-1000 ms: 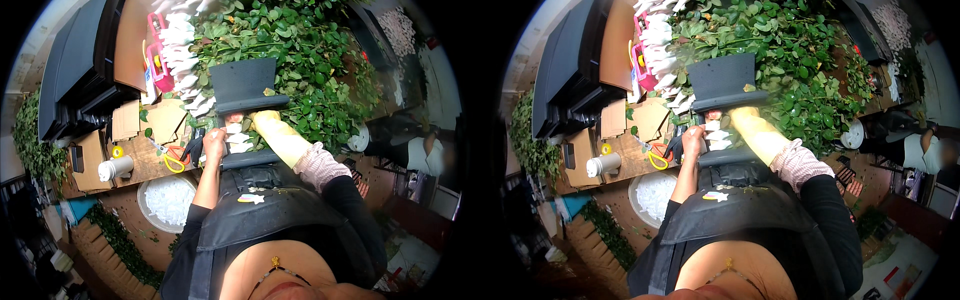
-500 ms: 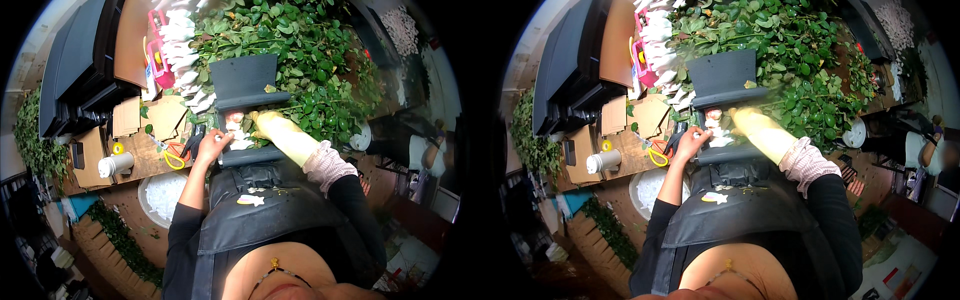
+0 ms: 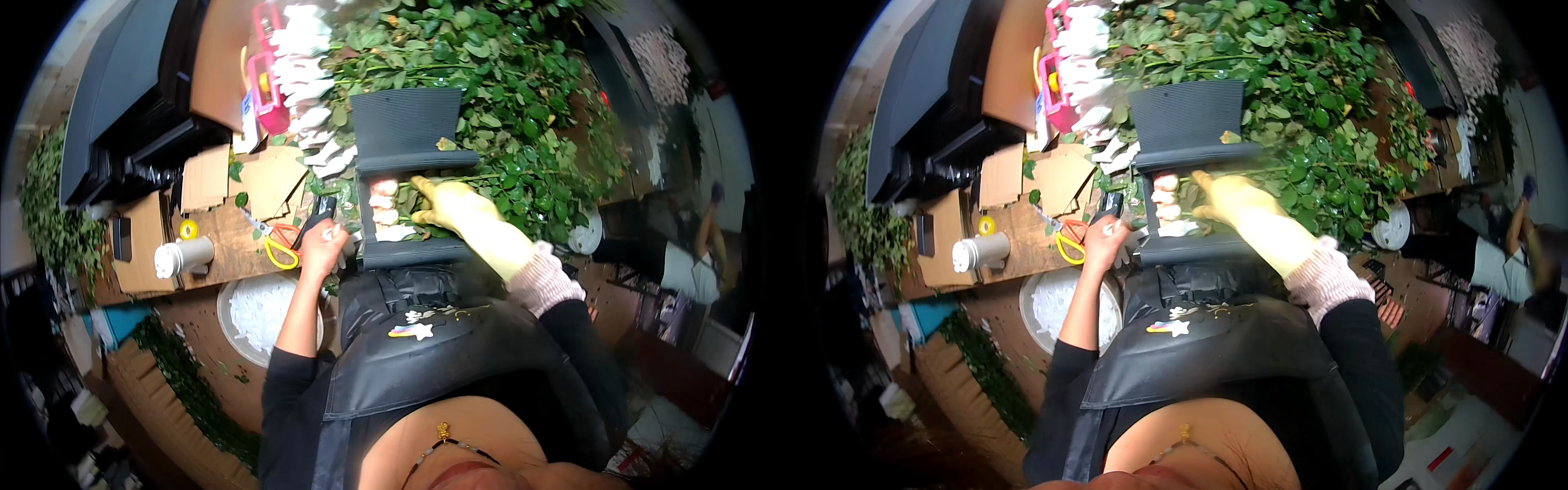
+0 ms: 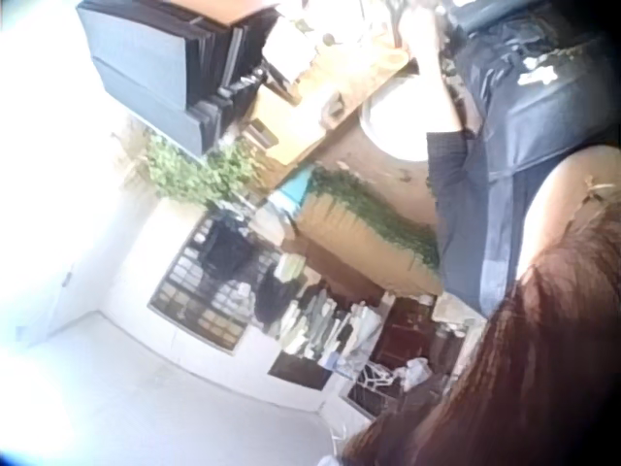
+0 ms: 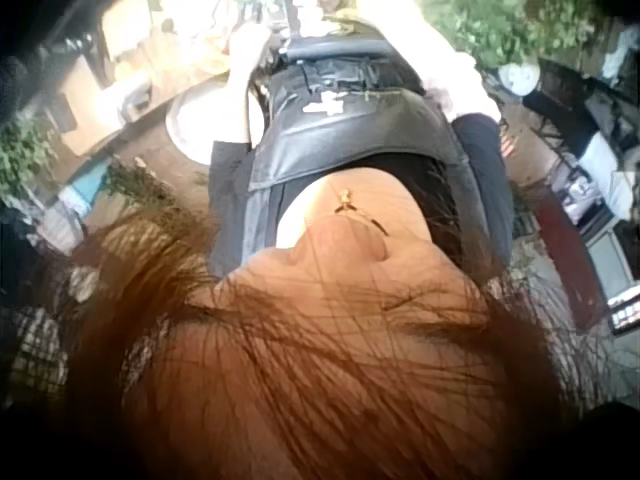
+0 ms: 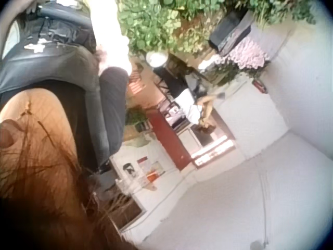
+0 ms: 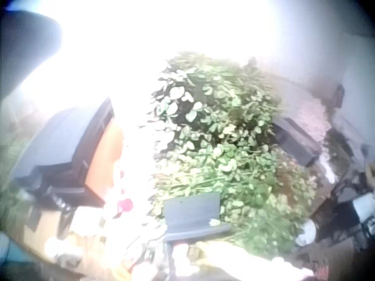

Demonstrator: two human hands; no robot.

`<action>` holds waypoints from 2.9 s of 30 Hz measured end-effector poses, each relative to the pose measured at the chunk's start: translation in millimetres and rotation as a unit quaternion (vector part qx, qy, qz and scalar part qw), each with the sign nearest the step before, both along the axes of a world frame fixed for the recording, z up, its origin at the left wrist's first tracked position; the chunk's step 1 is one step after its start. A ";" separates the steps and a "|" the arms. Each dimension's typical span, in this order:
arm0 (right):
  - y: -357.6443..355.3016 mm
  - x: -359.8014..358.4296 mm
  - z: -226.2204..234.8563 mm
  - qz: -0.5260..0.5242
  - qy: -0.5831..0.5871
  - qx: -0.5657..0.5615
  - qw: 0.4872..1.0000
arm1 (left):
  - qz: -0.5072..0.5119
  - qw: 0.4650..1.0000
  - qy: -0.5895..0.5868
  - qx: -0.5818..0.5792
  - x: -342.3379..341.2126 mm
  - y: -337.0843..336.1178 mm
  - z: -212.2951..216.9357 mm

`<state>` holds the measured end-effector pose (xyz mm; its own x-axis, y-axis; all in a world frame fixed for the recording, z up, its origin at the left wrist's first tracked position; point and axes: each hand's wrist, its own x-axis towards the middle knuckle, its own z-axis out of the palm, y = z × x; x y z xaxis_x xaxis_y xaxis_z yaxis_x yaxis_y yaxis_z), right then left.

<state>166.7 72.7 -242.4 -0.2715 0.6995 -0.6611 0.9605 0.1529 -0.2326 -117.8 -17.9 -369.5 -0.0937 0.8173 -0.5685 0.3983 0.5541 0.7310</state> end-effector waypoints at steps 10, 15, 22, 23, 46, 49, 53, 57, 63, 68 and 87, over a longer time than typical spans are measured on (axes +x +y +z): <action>-8.1 -24.4 -23.5 0.154 0.000 -0.064 0.986 | -0.217 0.974 -0.066 -0.026 37.8 28.6 -18.5; -6.3 -37.9 -44.6 0.201 -0.081 -0.064 0.974 | 0.040 0.943 -0.329 -0.043 48.6 -3.8 -30.0; 0.5 -40.9 -74.2 0.225 -0.132 -0.133 0.956 | 0.426 0.683 -0.589 0.068 3.1 -39.4 -46.0; 1.2 -42.4 -79.8 0.213 -0.141 -0.143 0.956 | 0.455 0.726 -0.513 0.047 -15.7 -54.4 -48.1; -5.1 11.5 -31.1 0.207 0.088 0.121 0.967 | -0.186 0.949 0.011 0.255 37.0 22.3 -26.2; -5.4 -3.1 -44.4 0.260 0.078 0.010 0.962 | -0.228 0.943 0.010 0.242 35.1 26.6 -40.1; -4.1 -30.0 -64.1 0.349 -0.013 -0.020 0.937 | -0.205 0.943 -0.016 0.261 36.2 22.5 -52.5; -0.5 -41.8 -72.0 0.344 -0.093 -0.084 0.931 | -0.209 0.942 -0.062 0.254 29.0 26.5 -55.4; -0.7 -55.3 -74.8 0.300 -0.112 -0.094 0.943 | -0.247 0.950 -0.141 0.127 16.9 41.7 -45.8; -2.1 -45.6 -47.5 0.343 -0.049 -0.034 0.938 | -0.241 0.951 -0.036 0.189 38.6 30.7 -37.3; -2.0 -39.6 -40.5 0.145 0.001 -0.036 0.989 | -0.269 0.945 0.014 0.187 40.2 31.2 -42.3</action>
<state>127.1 70.7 -282.9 -0.4540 0.5437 -0.7059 0.8787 0.4043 -0.2538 -77.6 13.3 -411.8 0.3828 0.8937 -0.2340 0.5706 -0.0295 0.8207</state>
